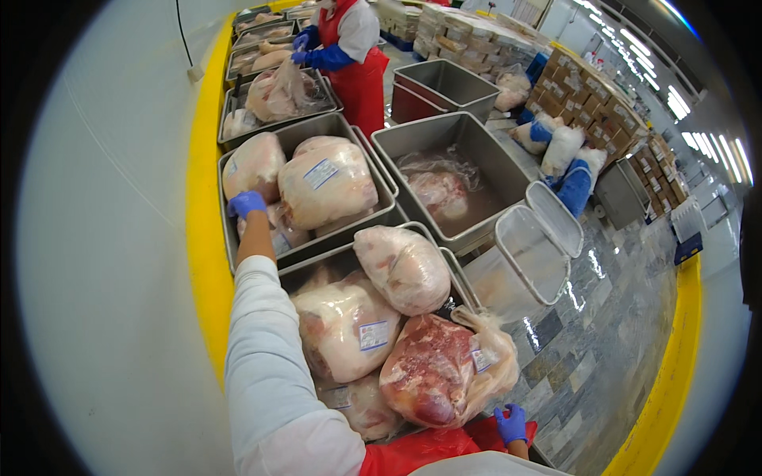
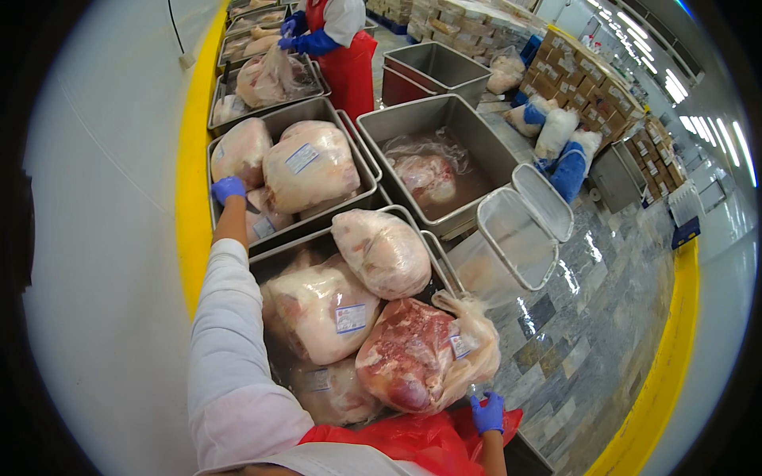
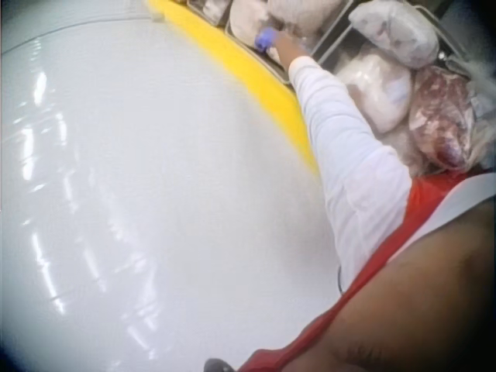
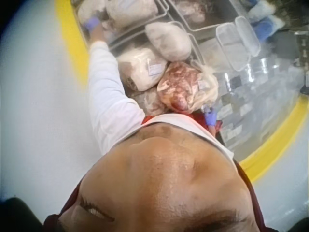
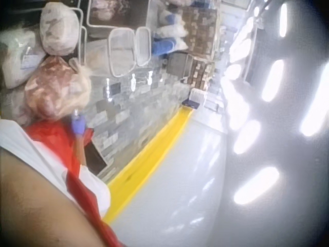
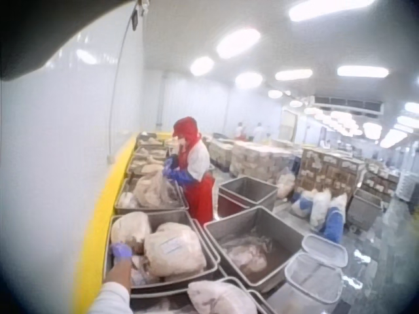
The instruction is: The person handles vacuum-sealed meat packages in a stainless steel tray, removes one package, and uses a knife to cut open the plastic wrap. The person then begins trimming the meat with the knife.
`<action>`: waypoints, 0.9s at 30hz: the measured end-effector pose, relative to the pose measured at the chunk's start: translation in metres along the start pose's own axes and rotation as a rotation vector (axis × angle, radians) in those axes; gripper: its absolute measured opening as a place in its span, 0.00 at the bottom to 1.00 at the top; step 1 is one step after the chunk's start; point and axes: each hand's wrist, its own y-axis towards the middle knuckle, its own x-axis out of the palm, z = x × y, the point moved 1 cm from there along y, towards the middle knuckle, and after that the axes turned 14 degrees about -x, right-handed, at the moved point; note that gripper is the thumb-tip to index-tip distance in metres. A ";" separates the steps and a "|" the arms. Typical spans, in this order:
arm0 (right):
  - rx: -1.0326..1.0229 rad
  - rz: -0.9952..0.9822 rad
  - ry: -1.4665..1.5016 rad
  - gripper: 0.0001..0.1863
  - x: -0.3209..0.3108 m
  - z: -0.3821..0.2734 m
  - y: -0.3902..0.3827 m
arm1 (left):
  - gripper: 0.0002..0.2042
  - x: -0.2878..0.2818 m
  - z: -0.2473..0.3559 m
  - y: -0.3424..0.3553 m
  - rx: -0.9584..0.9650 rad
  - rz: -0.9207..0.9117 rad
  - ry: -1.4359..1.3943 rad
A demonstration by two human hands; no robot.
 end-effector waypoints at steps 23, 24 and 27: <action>-0.259 0.235 0.202 0.22 0.013 0.023 0.047 | 0.23 0.068 -0.159 -0.143 0.475 -0.494 -0.477; -0.257 0.253 0.185 0.23 0.003 0.023 0.040 | 0.22 0.020 -0.139 -0.193 0.518 -0.568 -0.508; -0.364 0.152 0.104 0.27 -0.003 0.017 0.031 | 0.18 -0.087 -0.130 -0.304 0.684 -0.640 -0.601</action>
